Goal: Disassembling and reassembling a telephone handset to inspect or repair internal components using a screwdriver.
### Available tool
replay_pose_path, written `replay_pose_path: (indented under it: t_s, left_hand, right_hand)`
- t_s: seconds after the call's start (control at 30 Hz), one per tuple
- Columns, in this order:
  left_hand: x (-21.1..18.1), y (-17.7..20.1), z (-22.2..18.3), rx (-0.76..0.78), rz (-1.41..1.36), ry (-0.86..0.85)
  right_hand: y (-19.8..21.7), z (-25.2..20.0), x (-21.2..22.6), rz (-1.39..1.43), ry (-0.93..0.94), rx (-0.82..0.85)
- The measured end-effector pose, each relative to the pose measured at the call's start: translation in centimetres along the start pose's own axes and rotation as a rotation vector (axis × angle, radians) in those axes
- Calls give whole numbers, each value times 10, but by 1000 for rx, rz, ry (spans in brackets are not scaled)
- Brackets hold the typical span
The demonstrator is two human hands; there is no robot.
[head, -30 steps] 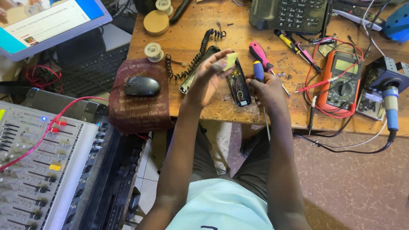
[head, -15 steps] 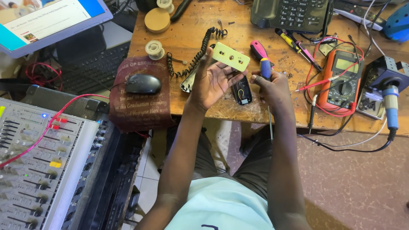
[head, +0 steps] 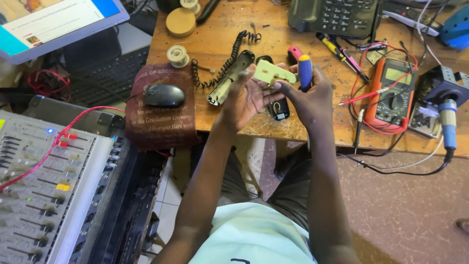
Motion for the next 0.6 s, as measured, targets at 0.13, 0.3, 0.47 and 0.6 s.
replay_pose_path:
  t_s: [0.13, 0.3, 0.47, 0.6]
  left_hand:
    - [6, -6, -17, -8, 13, 1]
    - [-3, -25, -37, -65, 175, -6]
    - [-19, -24, -35, -135, 427, -76]
    - [-16, 0, -27, -212, 611, -139]
  right_hand:
    - [-1, -12, -15, -37, -15, -43]
    - [16, -9, -28, -19, -23, -125]
    - [10, -13, -25, -48, -17, -76]
    - [-9, -14, -3, -139, 97, 54]
Point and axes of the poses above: each hand's wrist, its own z-axis towards the middle knuckle, its own y-axis out of the back of the hand, x = y × z, the point moved 10 cm from there along z, towards the middle knuckle, and after that the axes turned 4 degrees about x, right-handed, at the moved point
